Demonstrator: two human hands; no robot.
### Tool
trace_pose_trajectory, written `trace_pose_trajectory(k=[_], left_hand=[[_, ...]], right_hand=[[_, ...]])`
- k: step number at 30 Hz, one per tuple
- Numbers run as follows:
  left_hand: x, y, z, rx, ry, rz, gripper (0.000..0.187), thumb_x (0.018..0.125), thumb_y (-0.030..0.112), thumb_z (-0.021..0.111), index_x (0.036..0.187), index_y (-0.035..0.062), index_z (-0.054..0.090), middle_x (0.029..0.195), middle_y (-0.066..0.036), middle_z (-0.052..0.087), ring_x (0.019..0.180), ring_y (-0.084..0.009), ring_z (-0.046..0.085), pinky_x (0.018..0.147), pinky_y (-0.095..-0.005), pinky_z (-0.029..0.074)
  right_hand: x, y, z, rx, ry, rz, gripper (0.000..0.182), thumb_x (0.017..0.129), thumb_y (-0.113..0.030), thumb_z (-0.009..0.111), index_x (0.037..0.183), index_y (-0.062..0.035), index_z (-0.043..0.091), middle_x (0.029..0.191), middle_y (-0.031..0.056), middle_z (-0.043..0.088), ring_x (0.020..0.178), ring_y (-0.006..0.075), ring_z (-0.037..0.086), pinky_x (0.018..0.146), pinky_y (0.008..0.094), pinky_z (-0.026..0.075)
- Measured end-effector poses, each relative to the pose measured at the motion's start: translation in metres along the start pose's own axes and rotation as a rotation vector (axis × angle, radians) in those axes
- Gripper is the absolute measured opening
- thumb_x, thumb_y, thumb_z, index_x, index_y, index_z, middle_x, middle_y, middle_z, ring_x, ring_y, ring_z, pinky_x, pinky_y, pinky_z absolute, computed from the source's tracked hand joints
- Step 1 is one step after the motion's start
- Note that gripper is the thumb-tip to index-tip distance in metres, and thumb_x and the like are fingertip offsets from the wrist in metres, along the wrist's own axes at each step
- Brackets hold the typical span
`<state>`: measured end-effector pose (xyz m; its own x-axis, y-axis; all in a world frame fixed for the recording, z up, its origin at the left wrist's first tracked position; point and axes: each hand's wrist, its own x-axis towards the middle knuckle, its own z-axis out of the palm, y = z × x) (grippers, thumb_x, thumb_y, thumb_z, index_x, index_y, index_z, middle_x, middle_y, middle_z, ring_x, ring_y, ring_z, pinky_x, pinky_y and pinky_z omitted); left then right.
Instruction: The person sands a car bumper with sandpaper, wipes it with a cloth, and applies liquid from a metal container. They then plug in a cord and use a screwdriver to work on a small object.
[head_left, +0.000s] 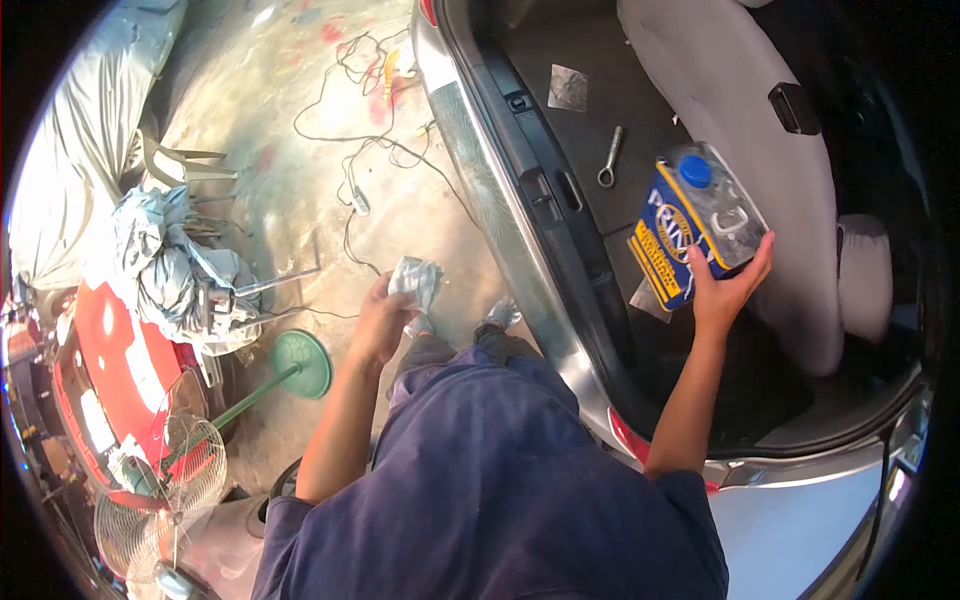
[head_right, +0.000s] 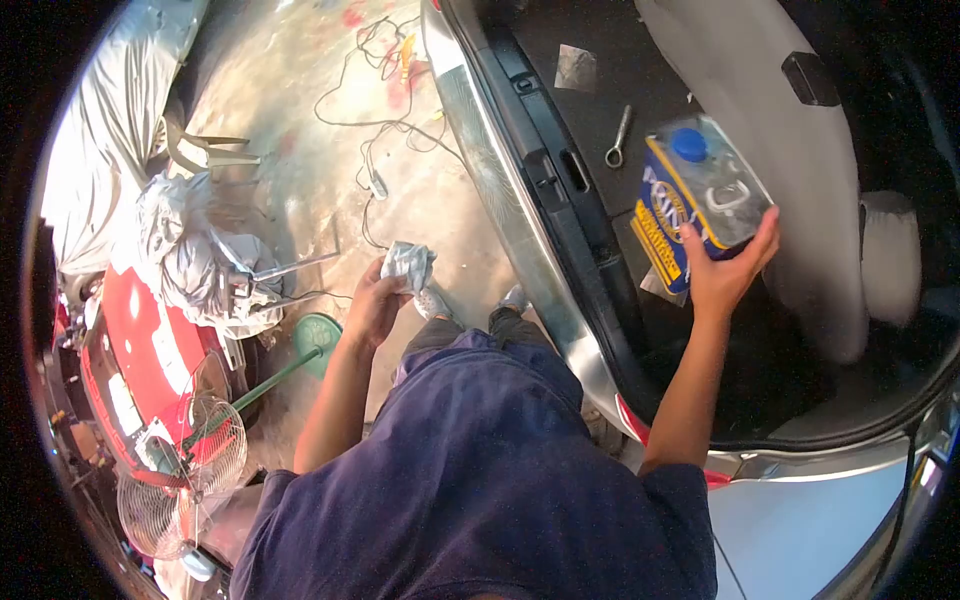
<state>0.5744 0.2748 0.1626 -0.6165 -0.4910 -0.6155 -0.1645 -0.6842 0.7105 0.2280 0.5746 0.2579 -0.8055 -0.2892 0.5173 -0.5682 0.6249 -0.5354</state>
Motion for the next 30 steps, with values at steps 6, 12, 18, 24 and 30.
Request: trace_pose_trajectory(k=[6,12,18,24,30], left_hand=[[0.004,0.036,-0.002,0.009,-0.095,-0.047,0.04,0.089,0.004,0.056,0.129,0.0004,0.052,0.119,-0.011,0.064,0.107,-0.0208,0.064,0.092,-0.035,0.053],[-0.009,0.053,-0.049,-0.003,-0.285,-0.03,0.045,0.088,0.004,0.061,0.131,0.0003,0.051,0.117,-0.01,0.064,0.106,-0.0193,0.064,0.094,-0.0337,0.052],[-0.027,0.051,-0.114,0.04,-0.411,-0.003,0.048,0.083,0.001,0.058,0.131,-0.0009,0.053,0.114,-0.008,0.064,0.102,-0.0169,0.064,0.092,-0.0311,0.053],[-0.042,0.047,-0.149,0.109,-0.367,-0.013,0.048,0.081,0.0,0.056,0.129,-0.0021,0.055,0.11,-0.008,0.065,0.097,-0.0163,0.064,0.089,-0.0299,0.054],[-0.045,0.042,-0.168,0.076,-0.372,-0.042,0.049,0.081,-0.001,0.055,0.13,-0.0019,0.054,0.11,-0.007,0.064,0.095,-0.0155,0.064,0.088,-0.0293,0.054]], right_hand=[[-0.048,-0.111,0.001,0.102,-0.246,-0.314,0.114,0.061,-0.024,0.092,0.153,-0.0077,0.027,0.149,0.0287,0.027,0.134,0.0443,0.037,0.108,0.0536,0.036],[-0.095,-0.212,0.04,0.193,-0.451,-0.62,0.104,0.062,-0.024,0.09,0.15,-0.0181,0.035,0.147,0.0292,0.03,0.13,0.0471,0.04,0.104,0.0548,0.039],[-0.128,-0.292,0.056,0.071,-0.612,-0.823,0.098,0.061,-0.026,0.089,0.146,-0.0277,0.041,0.144,0.0228,0.034,0.127,0.0427,0.04,0.102,0.0531,0.036],[-0.15,-0.338,0.063,0.013,-0.669,-0.936,0.094,0.054,-0.025,0.091,0.138,-0.0303,0.05,0.143,0.0173,0.035,0.128,0.0389,0.04,0.102,0.0534,0.038],[-0.161,-0.365,0.065,-0.056,-0.718,-1.014,0.094,0.054,-0.03,0.091,0.138,-0.0328,0.049,0.142,0.0159,0.035,0.129,0.0373,0.04,0.103,0.0543,0.037]])
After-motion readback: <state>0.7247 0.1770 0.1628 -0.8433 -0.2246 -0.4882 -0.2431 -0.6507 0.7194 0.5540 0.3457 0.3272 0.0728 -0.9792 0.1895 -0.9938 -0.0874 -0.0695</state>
